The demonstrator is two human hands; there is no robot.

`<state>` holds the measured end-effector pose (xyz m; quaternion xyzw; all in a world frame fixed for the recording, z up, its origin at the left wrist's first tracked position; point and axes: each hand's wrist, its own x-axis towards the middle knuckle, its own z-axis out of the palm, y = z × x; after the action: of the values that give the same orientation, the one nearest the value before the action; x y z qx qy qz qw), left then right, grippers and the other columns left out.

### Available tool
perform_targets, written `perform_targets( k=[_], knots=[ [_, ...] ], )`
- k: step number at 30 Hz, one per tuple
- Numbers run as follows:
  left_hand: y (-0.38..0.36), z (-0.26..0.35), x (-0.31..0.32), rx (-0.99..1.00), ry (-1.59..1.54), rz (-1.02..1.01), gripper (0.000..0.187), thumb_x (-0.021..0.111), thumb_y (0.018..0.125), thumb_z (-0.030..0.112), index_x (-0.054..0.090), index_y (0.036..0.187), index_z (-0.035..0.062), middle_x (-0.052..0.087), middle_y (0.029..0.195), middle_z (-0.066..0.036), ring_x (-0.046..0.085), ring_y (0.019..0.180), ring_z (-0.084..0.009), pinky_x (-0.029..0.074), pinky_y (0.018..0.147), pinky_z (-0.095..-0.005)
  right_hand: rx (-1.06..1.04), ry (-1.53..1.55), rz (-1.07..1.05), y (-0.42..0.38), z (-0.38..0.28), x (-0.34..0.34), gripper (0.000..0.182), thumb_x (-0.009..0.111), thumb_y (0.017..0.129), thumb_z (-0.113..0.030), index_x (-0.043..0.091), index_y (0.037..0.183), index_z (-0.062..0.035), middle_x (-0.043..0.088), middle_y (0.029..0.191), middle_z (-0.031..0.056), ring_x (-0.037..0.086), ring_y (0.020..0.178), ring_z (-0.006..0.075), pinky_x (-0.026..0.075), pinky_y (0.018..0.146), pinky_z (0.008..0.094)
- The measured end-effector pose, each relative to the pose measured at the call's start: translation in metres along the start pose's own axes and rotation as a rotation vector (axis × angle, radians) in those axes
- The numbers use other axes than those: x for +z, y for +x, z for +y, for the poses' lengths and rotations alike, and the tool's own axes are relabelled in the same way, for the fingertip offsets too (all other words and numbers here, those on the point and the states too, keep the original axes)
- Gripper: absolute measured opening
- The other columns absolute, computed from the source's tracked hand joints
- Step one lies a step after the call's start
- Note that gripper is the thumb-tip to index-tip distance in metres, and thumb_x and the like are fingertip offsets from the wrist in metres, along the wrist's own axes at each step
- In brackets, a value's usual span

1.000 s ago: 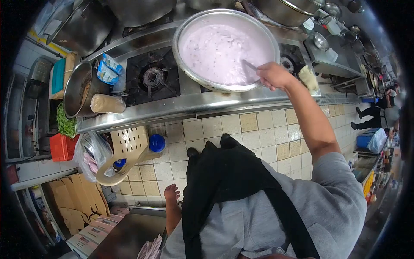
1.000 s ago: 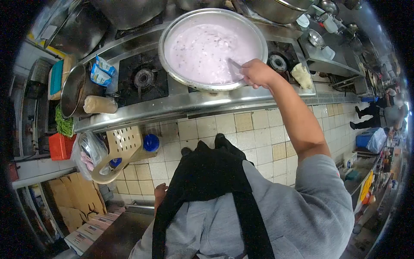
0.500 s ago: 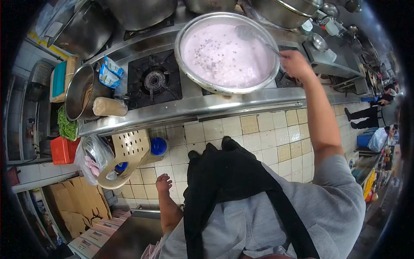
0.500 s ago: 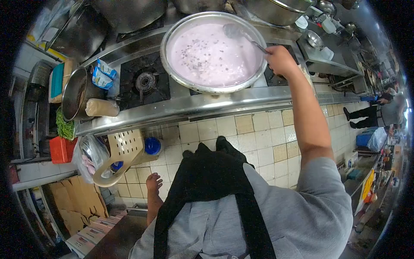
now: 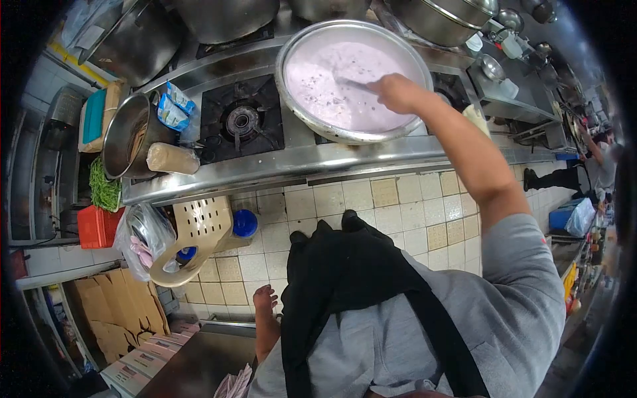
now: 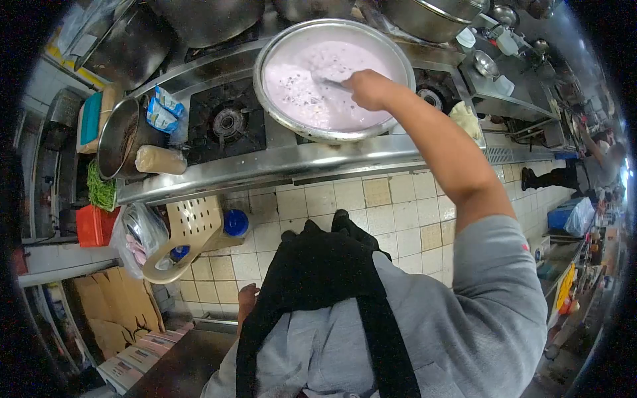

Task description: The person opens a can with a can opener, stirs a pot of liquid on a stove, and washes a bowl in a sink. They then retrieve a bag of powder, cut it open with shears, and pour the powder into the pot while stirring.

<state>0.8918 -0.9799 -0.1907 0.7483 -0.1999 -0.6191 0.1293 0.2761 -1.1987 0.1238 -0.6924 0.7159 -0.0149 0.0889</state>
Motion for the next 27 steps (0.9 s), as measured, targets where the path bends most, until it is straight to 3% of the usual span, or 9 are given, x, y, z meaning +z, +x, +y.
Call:
perform_targets(
  k=[2, 10, 12, 14, 17, 20, 22, 26, 27],
  knots=[
    [0.010, 0.003, 0.001, -0.035, -0.023, 0.006, 0.022, 0.059, 0.092, 0.020, 0.057, 0.111, 0.0093, 0.062, 0.086, -0.005, 0.060, 0.065, -0.0196, 0.045, 0.052, -0.0334, 0.033, -0.039, -0.214, -0.032, -0.020, -0.034, 0.039, 0.056, 0.079, -0.004, 0.066, 0.116, -0.0070, 0.065, 0.105, 0.0215, 0.061, 0.104, 0.0376, 0.047, 0.093, 0.0420],
    [0.025, 0.045, -0.007, 0.038, -0.026, 0.019, 0.023, 0.061, 0.091, 0.023, 0.058, 0.111, 0.0113, 0.063, 0.091, -0.006, 0.060, 0.066, -0.0184, 0.045, 0.052, -0.0320, 0.145, -0.215, -0.211, -0.091, 0.016, -0.112, 0.036, 0.062, 0.077, -0.003, 0.069, 0.112, -0.0091, 0.067, 0.097, 0.0215, 0.063, 0.095, 0.0379, 0.050, 0.087, 0.0441],
    [0.026, 0.049, -0.007, 0.070, 0.036, 0.045, 0.032, 0.057, 0.091, 0.025, 0.058, 0.117, 0.0076, 0.063, 0.100, -0.009, 0.064, 0.079, -0.0248, 0.050, 0.065, -0.0376, 0.214, -0.248, -0.025, -0.085, 0.035, -0.113, 0.036, 0.060, 0.079, -0.003, 0.068, 0.114, -0.0087, 0.067, 0.097, 0.0217, 0.064, 0.094, 0.0370, 0.051, 0.085, 0.0446],
    [0.023, 0.052, -0.003, 0.066, 0.043, 0.047, 0.031, 0.057, 0.091, 0.024, 0.058, 0.117, 0.0078, 0.063, 0.099, -0.009, 0.063, 0.079, -0.0243, 0.050, 0.064, -0.0370, 0.269, -0.214, 0.066, -0.073, 0.037, -0.106, 0.036, 0.061, 0.078, -0.003, 0.068, 0.112, -0.0076, 0.068, 0.096, 0.0220, 0.065, 0.091, 0.0375, 0.053, 0.081, 0.0443],
    [0.024, 0.048, 0.003, 0.033, -0.004, 0.025, 0.023, 0.063, 0.090, 0.022, 0.058, 0.109, 0.0109, 0.063, 0.086, -0.005, 0.061, 0.064, -0.0188, 0.045, 0.049, -0.0306, 0.178, -0.419, 0.160, -0.036, 0.068, -0.075, 0.025, 0.051, 0.082, -0.006, 0.068, 0.100, -0.0020, 0.067, 0.101, 0.0223, 0.065, 0.091, 0.0388, 0.053, 0.080, 0.0467],
    [0.023, 0.040, 0.007, 0.026, -0.016, -0.013, 0.023, 0.063, 0.089, 0.022, 0.058, 0.109, 0.0110, 0.063, 0.085, -0.005, 0.061, 0.064, -0.0188, 0.045, 0.050, -0.0314, 0.251, -0.494, -0.001, -0.023, 0.071, -0.061, 0.022, 0.049, 0.084, -0.006, 0.067, 0.094, 0.0014, 0.067, 0.101, 0.0217, 0.066, 0.092, 0.0374, 0.053, 0.080, 0.0460],
    [0.019, 0.036, 0.011, 0.013, -0.016, 0.017, 0.022, 0.063, 0.089, 0.021, 0.059, 0.109, 0.0110, 0.063, 0.086, -0.005, 0.061, 0.064, -0.0187, 0.045, 0.050, -0.0320, 0.221, -0.588, -0.312, -0.032, 0.053, -0.066, 0.020, 0.052, 0.083, -0.006, 0.067, 0.094, 0.0026, 0.067, 0.102, 0.0226, 0.066, 0.094, 0.0365, 0.054, 0.079, 0.0446],
    [0.021, 0.019, 0.007, -0.019, -0.018, 0.008, 0.023, 0.061, 0.089, 0.019, 0.058, 0.110, 0.0103, 0.063, 0.087, -0.006, 0.061, 0.064, -0.0186, 0.046, 0.050, -0.0320, 0.132, -0.470, -0.323, -0.064, 0.047, -0.075, 0.018, 0.056, 0.079, -0.005, 0.068, 0.090, 0.0034, 0.068, 0.096, 0.0238, 0.067, 0.090, 0.0367, 0.054, 0.076, 0.0439],
    [0.021, 0.015, 0.005, -0.039, -0.027, 0.013, 0.023, 0.061, 0.090, 0.019, 0.058, 0.111, 0.0099, 0.063, 0.088, -0.006, 0.061, 0.064, -0.0187, 0.045, 0.050, -0.0321, 0.197, -0.415, -0.428, -0.070, 0.039, -0.084, 0.015, 0.059, 0.076, -0.005, 0.068, 0.085, 0.0022, 0.068, 0.090, 0.0223, 0.067, 0.087, 0.0369, 0.053, 0.076, 0.0443]
  ],
)
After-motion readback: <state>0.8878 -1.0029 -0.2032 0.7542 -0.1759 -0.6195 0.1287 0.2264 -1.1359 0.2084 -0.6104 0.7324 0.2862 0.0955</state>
